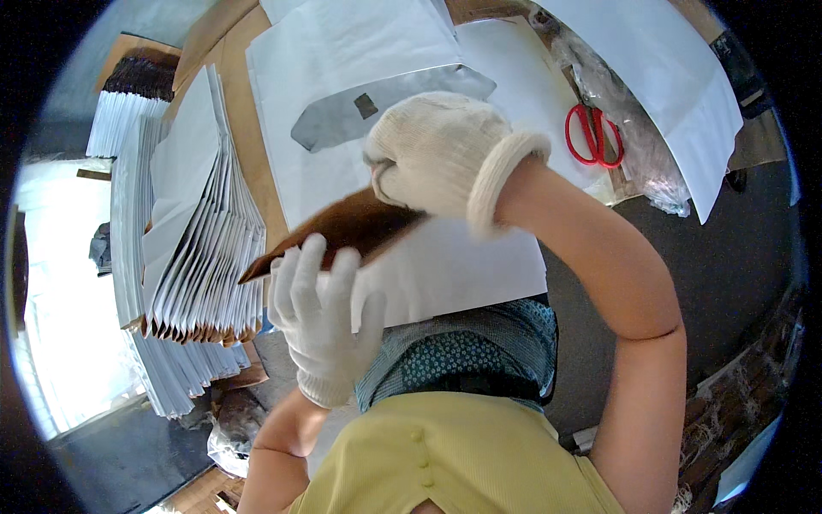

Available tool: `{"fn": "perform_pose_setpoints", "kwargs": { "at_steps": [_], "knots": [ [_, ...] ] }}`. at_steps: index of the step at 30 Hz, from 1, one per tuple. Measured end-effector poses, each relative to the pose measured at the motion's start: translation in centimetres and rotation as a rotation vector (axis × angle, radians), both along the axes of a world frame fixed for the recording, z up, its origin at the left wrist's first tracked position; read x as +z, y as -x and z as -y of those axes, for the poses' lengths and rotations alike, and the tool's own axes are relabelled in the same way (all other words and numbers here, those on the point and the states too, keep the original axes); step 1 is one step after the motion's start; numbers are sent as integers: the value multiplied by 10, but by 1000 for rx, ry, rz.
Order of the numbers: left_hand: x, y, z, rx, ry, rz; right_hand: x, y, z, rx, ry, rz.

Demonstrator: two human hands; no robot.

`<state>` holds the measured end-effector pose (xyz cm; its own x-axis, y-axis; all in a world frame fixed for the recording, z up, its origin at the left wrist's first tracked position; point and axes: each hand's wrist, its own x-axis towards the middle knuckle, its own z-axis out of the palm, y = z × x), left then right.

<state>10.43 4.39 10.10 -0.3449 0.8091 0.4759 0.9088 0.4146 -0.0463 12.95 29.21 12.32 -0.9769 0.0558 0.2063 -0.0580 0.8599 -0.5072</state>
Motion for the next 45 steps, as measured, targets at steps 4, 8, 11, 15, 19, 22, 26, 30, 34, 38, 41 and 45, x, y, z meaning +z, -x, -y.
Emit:
{"fn": "perform_pose_setpoints", "kwargs": {
  "at_steps": [4, 8, 11, 15, 19, 22, 26, 30, 34, 38, 41, 45],
  "knots": [
    [-5, -24, 6, -111, 326, 445, -17, 4, 8, -92, -202, -160],
    [-34, -14, 13, -160, 719, 686, -14, 7, 3, -46, -178, -171],
    [-24, 16, -11, 7, 585, 424, -14, 4, -17, -91, -23, -56],
    [-36, 31, -16, -2, 811, 523, -21, -9, -47, -126, 21, -20],
    [-34, 41, -52, 60, 874, 507, -21, -24, -65, -235, 115, 214],
    [-36, 43, -56, -44, 669, 350, -22, -37, -70, -273, 183, 245],
    [-25, 44, -53, 13, 672, 420, -16, -37, -71, -251, 256, 223],
    [-23, 46, -40, 17, 599, 401, -1, -28, -68, -173, 361, 245],
    [-20, 50, -30, 56, 554, 421, 14, -28, -55, -18, 403, 342],
    [-12, 50, -24, 91, 538, 476, 20, -36, -51, 89, 155, 379],
    [-6, 46, -22, 97, 473, 488, 26, -30, -51, -1, 290, 529],
    [2, 37, -16, 1, 148, 399, 18, -34, -61, -76, 518, 584]
  ]
}}
